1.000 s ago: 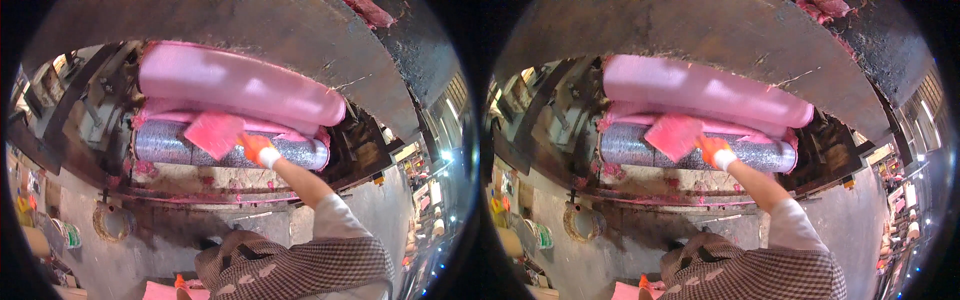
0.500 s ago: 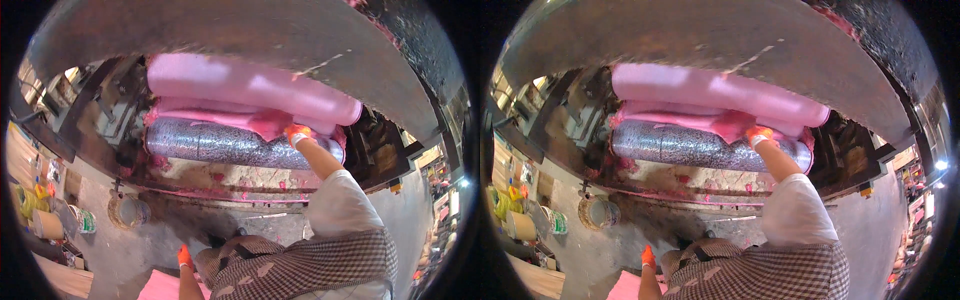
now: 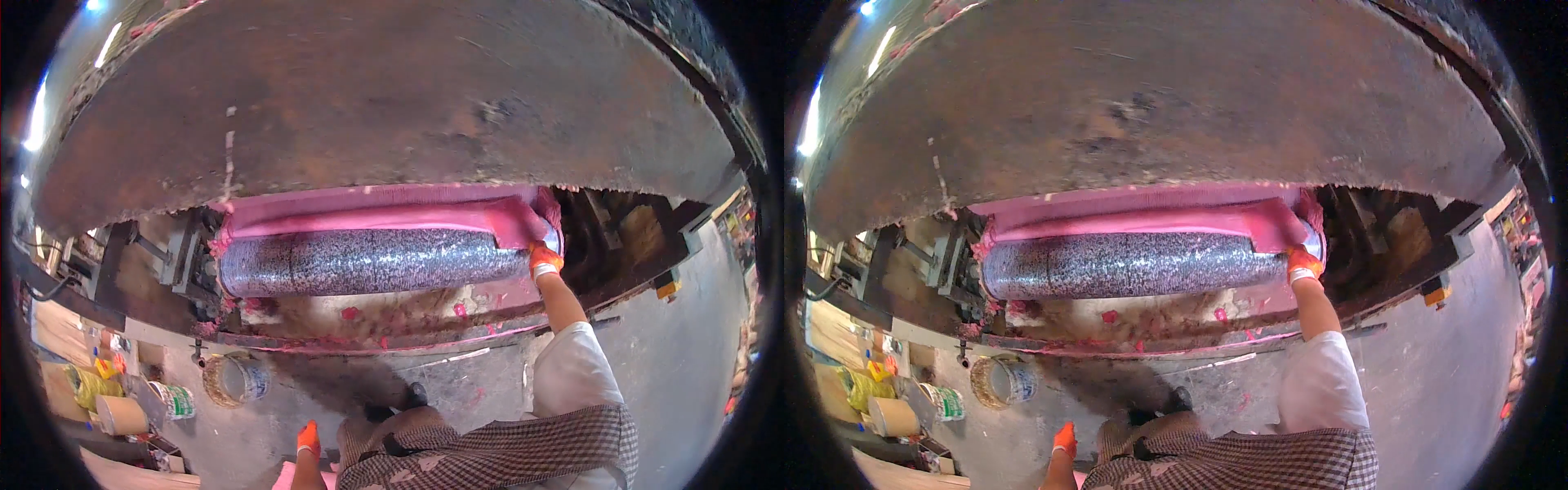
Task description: Operating a roller machine to apply glue or treatment to pink wood veneer sheets.
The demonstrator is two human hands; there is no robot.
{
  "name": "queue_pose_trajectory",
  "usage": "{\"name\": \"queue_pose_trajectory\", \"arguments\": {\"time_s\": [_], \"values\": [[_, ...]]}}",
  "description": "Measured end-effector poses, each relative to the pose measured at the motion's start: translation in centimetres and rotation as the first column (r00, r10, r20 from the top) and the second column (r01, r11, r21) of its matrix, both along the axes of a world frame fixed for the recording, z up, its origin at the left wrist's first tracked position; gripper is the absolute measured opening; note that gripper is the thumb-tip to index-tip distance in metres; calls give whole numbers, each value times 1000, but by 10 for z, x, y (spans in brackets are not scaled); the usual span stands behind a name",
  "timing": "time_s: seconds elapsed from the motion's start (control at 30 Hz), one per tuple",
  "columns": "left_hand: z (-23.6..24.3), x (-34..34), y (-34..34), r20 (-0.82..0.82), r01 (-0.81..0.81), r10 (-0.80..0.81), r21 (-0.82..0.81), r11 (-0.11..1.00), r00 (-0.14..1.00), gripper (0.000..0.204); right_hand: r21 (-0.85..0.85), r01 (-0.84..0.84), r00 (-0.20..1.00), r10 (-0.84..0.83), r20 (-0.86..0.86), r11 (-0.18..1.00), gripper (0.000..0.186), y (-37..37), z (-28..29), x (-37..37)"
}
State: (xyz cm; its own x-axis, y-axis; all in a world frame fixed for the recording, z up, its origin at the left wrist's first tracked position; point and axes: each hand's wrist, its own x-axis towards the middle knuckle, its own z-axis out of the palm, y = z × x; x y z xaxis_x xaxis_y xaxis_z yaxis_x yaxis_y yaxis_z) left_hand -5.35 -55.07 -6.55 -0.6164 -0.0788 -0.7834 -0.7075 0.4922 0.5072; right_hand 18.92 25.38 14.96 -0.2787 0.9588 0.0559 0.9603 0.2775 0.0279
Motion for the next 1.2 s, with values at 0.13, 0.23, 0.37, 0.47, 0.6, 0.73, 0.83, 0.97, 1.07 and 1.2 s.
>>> {"name": "queue_pose_trajectory", "arguments": {"time_s": [0.13,0.23,0.37,0.47,0.6,0.73,0.83,0.97,1.07,1.2], "values": [[31,-31,26,-32,228,-230,-54,972,973,69,-67,228,972,-231,-40,971,30,-29,-19,13],[8,-55,4,-191,246,-250,-44,968,949,64,-160,229,962,-248,-111,960,34,-68,-40,-8],[14,-94,11,-72,236,-230,104,966,971,64,-232,272,931,-316,-180,934,40,-140,-38,-12],[-35,-126,-37,-24,253,-252,154,955,967,60,-305,197,942,-266,-204,932,44,-191,-29,-17],[-82,-164,-159,308,10,-46,116,993,950,50,-620,-58,938,-171,-303,782,35,-245,35,-55],[-47,-186,-217,286,64,-40,-74,995,958,48,-428,55,780,-306,-545,902,41,-250,67,-131],[-27,-249,-193,205,335,-312,-87,938,928,57,-67,149,572,-141,-808,987,31,-171,-8,-117],[-16,-262,-241,204,224,-219,-4,975,954,67,-241,286,873,-356,-334,927,35,-330,-69,-251],[-21,-255,-231,146,23,-42,126,992,988,64,-409,205,856,-365,-366,889,45,-390,-42,-264],[17,-260,-131,17,160,-181,390,907,983,36,-535,-3,891,-241,-385,845,45,-406,21,-238]]}}
